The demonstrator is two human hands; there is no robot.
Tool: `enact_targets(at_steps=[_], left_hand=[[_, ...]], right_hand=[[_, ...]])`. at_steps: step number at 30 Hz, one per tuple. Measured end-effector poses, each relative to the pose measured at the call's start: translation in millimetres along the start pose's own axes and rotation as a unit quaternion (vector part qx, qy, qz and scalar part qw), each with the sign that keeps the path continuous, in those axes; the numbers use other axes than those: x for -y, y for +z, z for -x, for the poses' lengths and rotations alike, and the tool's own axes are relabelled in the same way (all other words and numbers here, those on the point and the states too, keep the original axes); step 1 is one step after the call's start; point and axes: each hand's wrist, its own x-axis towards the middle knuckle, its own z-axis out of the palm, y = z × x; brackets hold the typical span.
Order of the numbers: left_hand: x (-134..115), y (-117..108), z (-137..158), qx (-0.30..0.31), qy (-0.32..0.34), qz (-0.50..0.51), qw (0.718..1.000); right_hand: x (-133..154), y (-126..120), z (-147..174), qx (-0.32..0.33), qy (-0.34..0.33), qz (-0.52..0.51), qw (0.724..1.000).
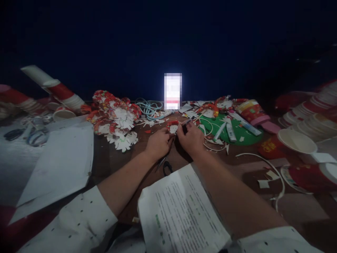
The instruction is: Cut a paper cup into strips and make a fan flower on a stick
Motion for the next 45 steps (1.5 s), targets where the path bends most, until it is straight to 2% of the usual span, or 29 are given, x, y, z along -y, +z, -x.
enact_targets(at_steps=[11,16,19,21,24,26,29,32,35,39,42,45], left_hand=[[2.9,4.9,-0.4,-0.018,0.001,0.025,1.0],[3.3,8.5,0.1,-0.059,0.001,0.043,0.997],[5.2,10.5,-1.8,-0.133,-0.009,0.062,0.989],[8.4,11.6,-4.5,-0.194,-0.026,0.079,0.977],[14.8,13.4,-9.6,-0.247,-0.072,0.099,0.961],[18.7,14.8,-12.9,-0.239,-0.103,0.117,0.958],[22.8,16.6,-16.7,-0.193,-0.145,0.169,0.956],[24.9,15.3,-20.0,-0.161,-0.183,0.234,0.941],[23.8,8.6,-24.7,-0.122,-0.227,0.272,0.927],[14.8,-3.9,-34.4,-0.039,-0.262,0.226,0.937],[5.2,-7.3,-42.2,-0.019,-0.25,0.183,0.95],[0.5,-0.7,-48.4,-0.032,-0.255,0.158,0.953]], right_hand=[[-1.7,1.4,0.7,-0.017,-0.008,-0.019,1.0],[-10.2,-5.3,-6.1,-0.112,-0.005,-0.096,0.989],[-22.9,-10.9,-14.0,-0.148,-0.027,-0.097,0.984],[-31.8,-13.4,-18.4,-0.117,-0.015,-0.047,0.992],[-39.3,-14.3,-21.0,-0.016,0.039,0.05,0.998],[-38.6,-13.9,-20.1,0.043,0.045,0.105,0.992],[-33.1,-13.4,-16.2,0.106,0.015,0.161,0.981],[-29.5,-13.0,-12.4,0.129,-0.013,0.179,0.975],[-30.2,-12.1,-11.2,0.136,-0.013,0.183,0.974],[-30.7,-11.4,-12.0,0.144,-0.007,0.191,0.971],[-28.1,-12.2,-12.1,0.141,-0.005,0.193,0.971],[-25.3,-13.2,-12.1,0.134,0.009,0.179,0.975]])
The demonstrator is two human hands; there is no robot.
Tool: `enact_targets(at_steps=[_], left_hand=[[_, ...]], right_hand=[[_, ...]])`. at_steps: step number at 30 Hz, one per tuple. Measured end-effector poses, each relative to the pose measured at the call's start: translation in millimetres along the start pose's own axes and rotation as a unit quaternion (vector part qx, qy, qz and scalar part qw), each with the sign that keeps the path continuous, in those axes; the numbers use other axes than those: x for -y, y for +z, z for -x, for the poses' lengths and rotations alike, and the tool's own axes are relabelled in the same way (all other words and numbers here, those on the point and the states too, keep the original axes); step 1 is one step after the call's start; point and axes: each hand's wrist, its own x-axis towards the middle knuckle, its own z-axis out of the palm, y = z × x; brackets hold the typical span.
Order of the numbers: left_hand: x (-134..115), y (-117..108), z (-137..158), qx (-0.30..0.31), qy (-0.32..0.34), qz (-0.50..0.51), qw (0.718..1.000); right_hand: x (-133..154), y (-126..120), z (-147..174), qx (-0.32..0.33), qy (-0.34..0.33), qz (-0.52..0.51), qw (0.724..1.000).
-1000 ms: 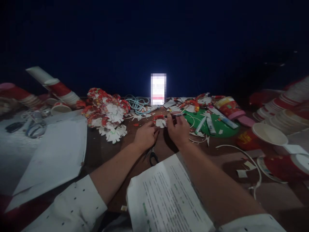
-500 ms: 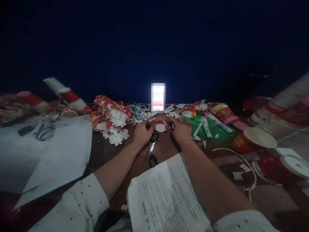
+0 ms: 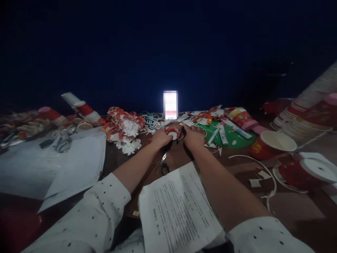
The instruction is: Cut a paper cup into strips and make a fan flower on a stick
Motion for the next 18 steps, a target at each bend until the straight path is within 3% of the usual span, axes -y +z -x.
enact_targets(at_steps=[4,9,12,16,18], left_hand=[[8.0,14.7,-8.4,-0.071,-0.009,0.118,0.99],[23.9,21.7,-19.4,-0.159,-0.004,0.316,0.935],[27.1,22.1,-21.0,-0.212,0.035,0.367,0.905],[19.6,24.1,-14.9,-0.225,0.081,0.381,0.893],[13.5,25.3,-9.4,-0.225,0.093,0.378,0.893]], right_hand=[[0.4,-0.9,-2.7,-0.047,0.015,-0.095,0.994],[-0.5,3.4,-11.1,-0.112,0.056,-0.269,0.955],[6.9,6.0,-13.6,-0.106,0.077,-0.423,0.897],[29.5,3.0,-8.3,-0.002,0.121,-0.624,0.772],[40.4,0.7,-4.2,0.013,0.111,-0.653,0.749]])
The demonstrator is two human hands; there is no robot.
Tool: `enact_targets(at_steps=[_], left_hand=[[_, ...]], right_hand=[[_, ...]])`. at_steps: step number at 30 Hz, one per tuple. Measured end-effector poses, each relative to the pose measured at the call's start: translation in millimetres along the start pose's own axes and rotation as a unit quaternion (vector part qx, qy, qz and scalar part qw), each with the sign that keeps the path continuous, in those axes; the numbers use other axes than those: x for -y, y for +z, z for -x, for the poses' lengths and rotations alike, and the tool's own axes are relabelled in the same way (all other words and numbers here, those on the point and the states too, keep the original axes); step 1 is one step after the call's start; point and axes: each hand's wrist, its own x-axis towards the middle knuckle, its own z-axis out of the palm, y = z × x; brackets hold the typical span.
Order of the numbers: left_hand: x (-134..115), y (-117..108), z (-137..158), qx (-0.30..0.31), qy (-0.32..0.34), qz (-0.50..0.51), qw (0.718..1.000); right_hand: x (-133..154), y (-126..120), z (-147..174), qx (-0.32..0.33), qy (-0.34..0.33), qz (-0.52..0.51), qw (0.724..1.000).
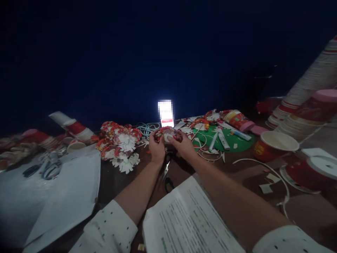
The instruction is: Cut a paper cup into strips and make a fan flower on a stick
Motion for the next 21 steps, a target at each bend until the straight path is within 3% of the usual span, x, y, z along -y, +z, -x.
enact_targets(at_steps=[4,8,12,15,18,21], left_hand=[[-7.3,4.8,8.7,0.007,0.005,0.019,1.0],[-6.4,10.1,11.7,0.054,-0.033,0.085,0.994],[-0.5,14.4,10.1,0.117,-0.084,0.148,0.978],[5.7,14.5,6.9,0.156,-0.063,0.153,0.974],[11.1,13.4,2.8,0.159,-0.061,0.141,0.975],[14.9,13.6,-1.0,0.14,-0.102,0.165,0.971]], right_hand=[[-0.5,6.9,3.8,-0.044,-0.03,0.059,0.997],[-6.1,-2.1,-2.2,-0.097,-0.027,0.09,0.991],[-10.6,-13.3,-7.7,-0.083,-0.026,0.095,0.992],[-11.1,-16.0,-7.9,-0.063,-0.034,0.131,0.989],[-9.4,-13.8,-6.0,-0.057,-0.051,0.173,0.982],[-8.3,-10.0,-4.9,-0.046,-0.061,0.149,0.986]])
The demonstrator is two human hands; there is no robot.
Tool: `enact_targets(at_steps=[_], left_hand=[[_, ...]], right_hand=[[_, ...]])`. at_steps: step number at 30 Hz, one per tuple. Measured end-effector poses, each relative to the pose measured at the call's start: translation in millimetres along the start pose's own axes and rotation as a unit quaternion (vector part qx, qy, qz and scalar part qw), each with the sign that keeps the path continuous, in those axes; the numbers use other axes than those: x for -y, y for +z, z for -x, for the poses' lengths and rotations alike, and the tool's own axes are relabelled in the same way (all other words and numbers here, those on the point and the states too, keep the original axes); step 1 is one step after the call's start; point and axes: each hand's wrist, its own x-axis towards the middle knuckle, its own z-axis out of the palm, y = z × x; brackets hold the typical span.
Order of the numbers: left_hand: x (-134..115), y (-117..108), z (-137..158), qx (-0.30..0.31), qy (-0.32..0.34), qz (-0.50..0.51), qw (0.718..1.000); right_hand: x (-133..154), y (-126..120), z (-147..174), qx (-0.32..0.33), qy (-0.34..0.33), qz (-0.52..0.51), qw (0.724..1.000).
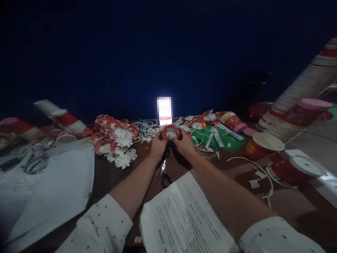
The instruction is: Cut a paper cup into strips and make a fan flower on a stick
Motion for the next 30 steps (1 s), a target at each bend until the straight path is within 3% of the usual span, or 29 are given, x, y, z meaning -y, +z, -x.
enact_targets(at_steps=[5,10,17,23,30], left_hand=[[5.4,-0.7,-3.6,-0.015,-0.036,0.075,0.996],[6.1,-2.4,-2.5,-0.017,-0.029,0.074,0.997],[-1.1,-2.3,1.5,-0.009,-0.036,0.061,0.997],[-2.7,-2.3,4.3,0.024,-0.021,0.096,0.995],[-1.4,-2.3,2.9,0.019,-0.062,0.122,0.99]], right_hand=[[-2.4,4.9,-0.5,0.019,0.056,-0.102,0.993],[-8.7,7.2,-1.4,0.028,0.083,-0.172,0.981],[-7.1,3.1,1.2,0.019,0.069,-0.094,0.993],[-4.8,3.7,1.7,-0.002,0.081,-0.105,0.991],[-4.9,4.0,2.2,-0.004,0.088,-0.103,0.991]])
